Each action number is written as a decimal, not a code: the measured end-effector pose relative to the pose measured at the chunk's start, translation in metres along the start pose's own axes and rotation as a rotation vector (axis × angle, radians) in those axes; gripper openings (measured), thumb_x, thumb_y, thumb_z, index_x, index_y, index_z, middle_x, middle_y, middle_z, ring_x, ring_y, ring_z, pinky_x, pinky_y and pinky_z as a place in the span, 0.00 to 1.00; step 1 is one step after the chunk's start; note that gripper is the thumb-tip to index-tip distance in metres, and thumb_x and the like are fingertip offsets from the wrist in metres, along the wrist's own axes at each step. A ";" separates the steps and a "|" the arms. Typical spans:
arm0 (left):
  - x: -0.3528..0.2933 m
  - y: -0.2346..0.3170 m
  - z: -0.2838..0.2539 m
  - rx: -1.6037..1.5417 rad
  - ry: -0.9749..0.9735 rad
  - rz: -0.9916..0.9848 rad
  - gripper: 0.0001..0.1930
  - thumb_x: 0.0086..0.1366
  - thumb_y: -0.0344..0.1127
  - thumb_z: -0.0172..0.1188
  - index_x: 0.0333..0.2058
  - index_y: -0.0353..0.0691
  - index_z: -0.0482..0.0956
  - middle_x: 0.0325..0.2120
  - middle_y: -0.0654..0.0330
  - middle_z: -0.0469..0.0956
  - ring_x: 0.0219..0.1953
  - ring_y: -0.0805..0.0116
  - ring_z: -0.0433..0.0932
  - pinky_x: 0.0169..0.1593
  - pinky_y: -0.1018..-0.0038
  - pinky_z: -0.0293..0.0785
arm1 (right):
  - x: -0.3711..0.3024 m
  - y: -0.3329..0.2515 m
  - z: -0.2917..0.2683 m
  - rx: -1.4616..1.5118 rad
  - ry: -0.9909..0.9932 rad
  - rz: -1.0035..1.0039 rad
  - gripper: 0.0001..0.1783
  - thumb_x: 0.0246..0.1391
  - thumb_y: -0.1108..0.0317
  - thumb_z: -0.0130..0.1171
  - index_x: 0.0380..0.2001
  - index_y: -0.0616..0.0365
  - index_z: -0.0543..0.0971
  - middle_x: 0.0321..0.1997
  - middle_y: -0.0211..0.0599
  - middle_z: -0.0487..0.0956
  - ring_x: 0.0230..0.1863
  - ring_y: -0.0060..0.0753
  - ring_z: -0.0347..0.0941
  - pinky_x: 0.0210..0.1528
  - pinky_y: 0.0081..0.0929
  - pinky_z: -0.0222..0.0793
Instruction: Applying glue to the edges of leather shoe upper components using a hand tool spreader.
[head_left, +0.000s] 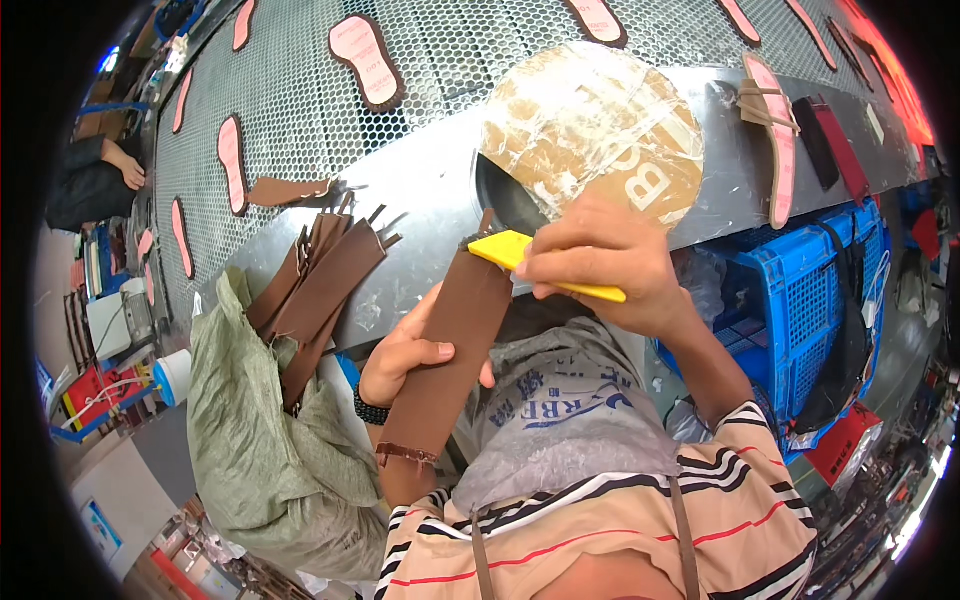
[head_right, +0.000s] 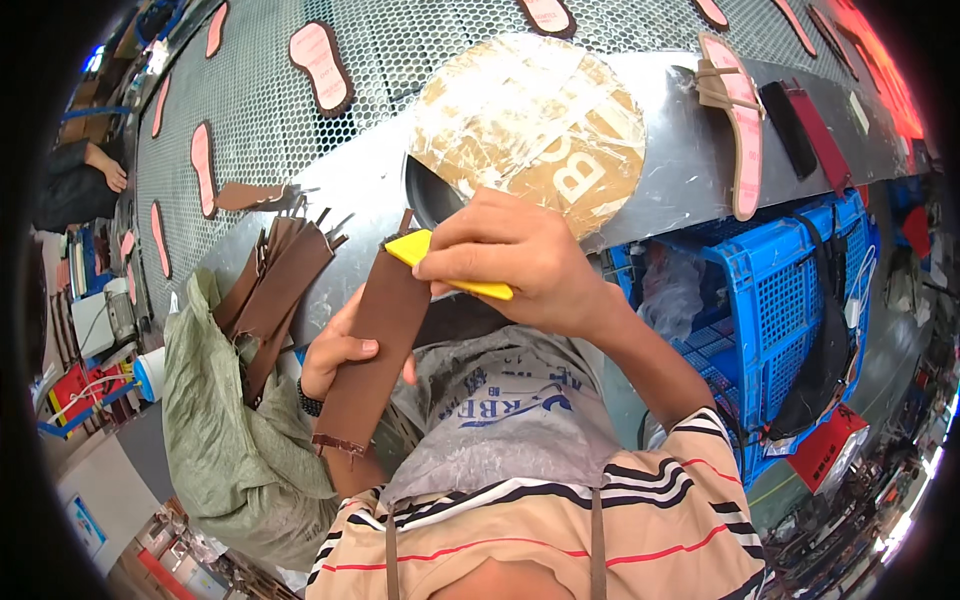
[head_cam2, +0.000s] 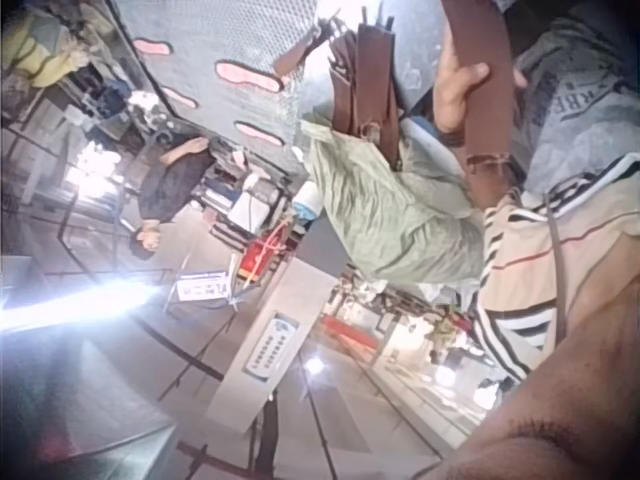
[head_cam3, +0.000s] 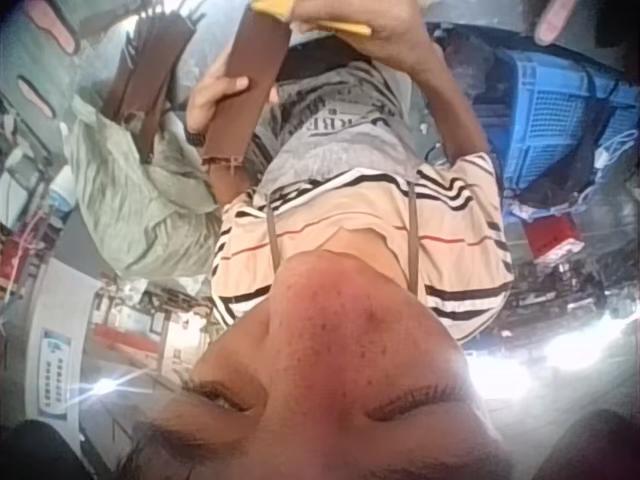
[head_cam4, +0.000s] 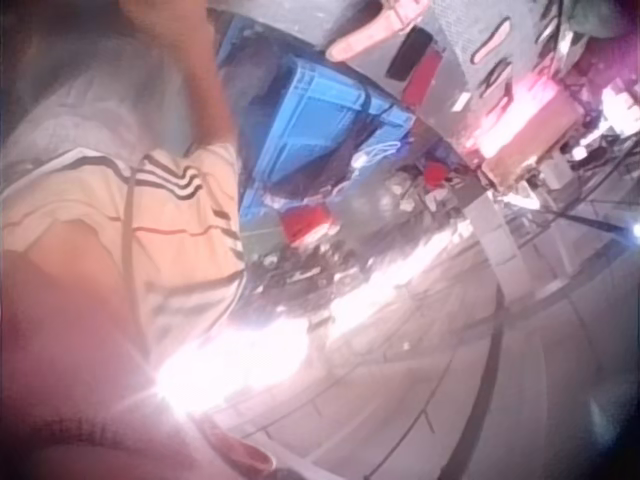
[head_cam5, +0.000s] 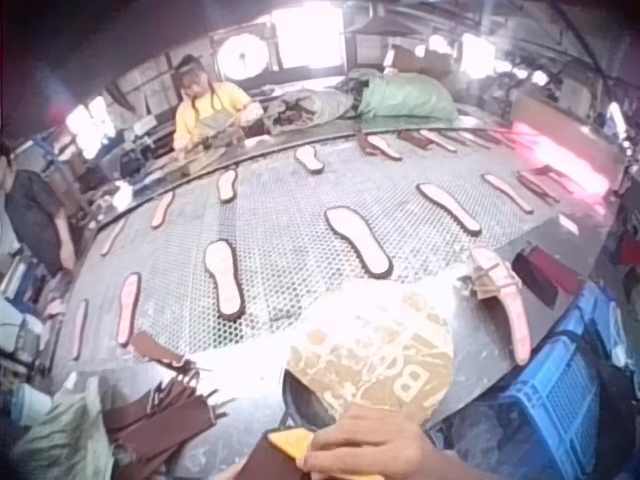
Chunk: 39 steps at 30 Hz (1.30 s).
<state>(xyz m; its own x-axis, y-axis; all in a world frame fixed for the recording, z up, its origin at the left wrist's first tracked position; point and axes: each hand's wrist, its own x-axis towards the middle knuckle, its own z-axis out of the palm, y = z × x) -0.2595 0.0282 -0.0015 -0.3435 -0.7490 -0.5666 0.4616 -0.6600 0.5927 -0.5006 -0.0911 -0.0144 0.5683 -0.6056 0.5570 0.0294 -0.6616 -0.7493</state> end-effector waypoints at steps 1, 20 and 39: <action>0.000 0.000 -0.001 0.005 0.010 0.007 0.45 0.50 0.33 0.58 0.68 0.29 0.51 0.51 0.42 0.71 0.29 0.47 0.81 0.38 0.61 0.79 | -0.002 -0.002 -0.001 0.014 -0.023 0.000 0.15 0.40 0.71 0.74 0.36 0.55 0.86 0.36 0.31 0.82 0.33 0.33 0.75 0.35 0.28 0.69; 0.010 -0.028 -0.009 -0.610 -0.181 0.263 0.39 0.54 0.28 0.53 0.66 0.32 0.54 0.45 0.39 0.72 0.17 0.58 0.74 0.20 0.71 0.72 | -0.018 0.009 -0.050 0.196 0.012 0.119 0.06 0.50 0.76 0.67 0.33 0.61 0.83 0.38 0.37 0.79 0.37 0.32 0.76 0.39 0.27 0.71; 0.010 -0.034 0.000 -0.550 -0.142 0.329 0.38 0.53 0.26 0.54 0.65 0.34 0.54 0.47 0.38 0.70 0.16 0.52 0.75 0.19 0.67 0.74 | -0.013 0.003 0.002 0.476 0.452 0.569 0.05 0.62 0.73 0.58 0.38 0.64 0.79 0.34 0.33 0.77 0.24 0.15 0.72 0.23 0.12 0.68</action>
<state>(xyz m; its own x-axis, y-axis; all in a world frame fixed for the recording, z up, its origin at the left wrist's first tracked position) -0.2788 0.0427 -0.0270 -0.1999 -0.9320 -0.3024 0.8991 -0.2971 0.3214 -0.5067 -0.0845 -0.0248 0.2231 -0.9726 0.0651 0.2379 -0.0104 -0.9712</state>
